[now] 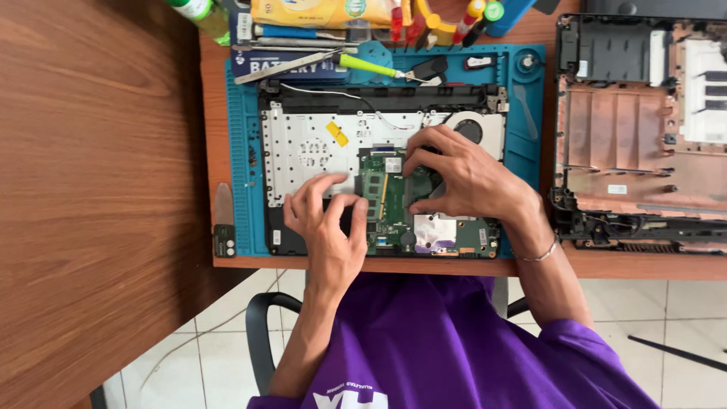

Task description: The person removes a RAM module, disconnects internal ribbon cables and wires, and uses a screwdriver to remove screws from the internal components of a laptop.

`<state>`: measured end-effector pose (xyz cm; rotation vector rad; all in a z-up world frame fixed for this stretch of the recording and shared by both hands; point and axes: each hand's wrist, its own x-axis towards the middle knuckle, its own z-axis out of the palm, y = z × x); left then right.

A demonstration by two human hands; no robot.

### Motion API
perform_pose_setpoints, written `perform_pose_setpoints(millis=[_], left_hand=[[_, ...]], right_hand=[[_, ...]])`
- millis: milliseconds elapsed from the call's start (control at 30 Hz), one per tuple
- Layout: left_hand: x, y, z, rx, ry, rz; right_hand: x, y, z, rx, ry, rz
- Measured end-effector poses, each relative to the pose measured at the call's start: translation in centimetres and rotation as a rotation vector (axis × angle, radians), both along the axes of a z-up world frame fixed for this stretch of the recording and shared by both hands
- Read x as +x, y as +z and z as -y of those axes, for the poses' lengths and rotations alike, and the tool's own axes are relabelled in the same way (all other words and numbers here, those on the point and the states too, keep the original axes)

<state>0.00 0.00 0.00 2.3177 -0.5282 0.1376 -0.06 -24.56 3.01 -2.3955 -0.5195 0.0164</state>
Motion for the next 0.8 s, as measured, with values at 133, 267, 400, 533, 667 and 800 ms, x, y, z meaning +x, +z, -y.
perform_pose_setpoints(millis=[133,267,400,533,667,800], left_hand=[[0.1,0.4,-0.2,-0.073,-0.016,-0.006],[0.4,0.5,0.0,-0.095,-0.036,-0.007],[1.2,0.6,-0.2,-0.122,-0.058,-0.079],[1.7,0.7,-0.1,-0.169,-0.088,-0.166],[1.8,1.0,0.6,-0.181,-0.107,-0.205],[1.9,1.5,0.9,-0.169,-0.141,-0.215]], right_hand=[[0.1,0.3,-0.2,-0.009,-0.009,0.015],[0.1,0.3,-0.2,0.019,-0.043,0.017],[-0.2,0.4,-0.3,0.122,-0.110,-0.052],[-0.1,0.4,-0.4,0.173,-0.132,0.010],[-0.1,0.3,-0.5,0.263,-0.130,-0.038],[-0.2,0.3,-0.5,0.289,-0.087,-0.101]])
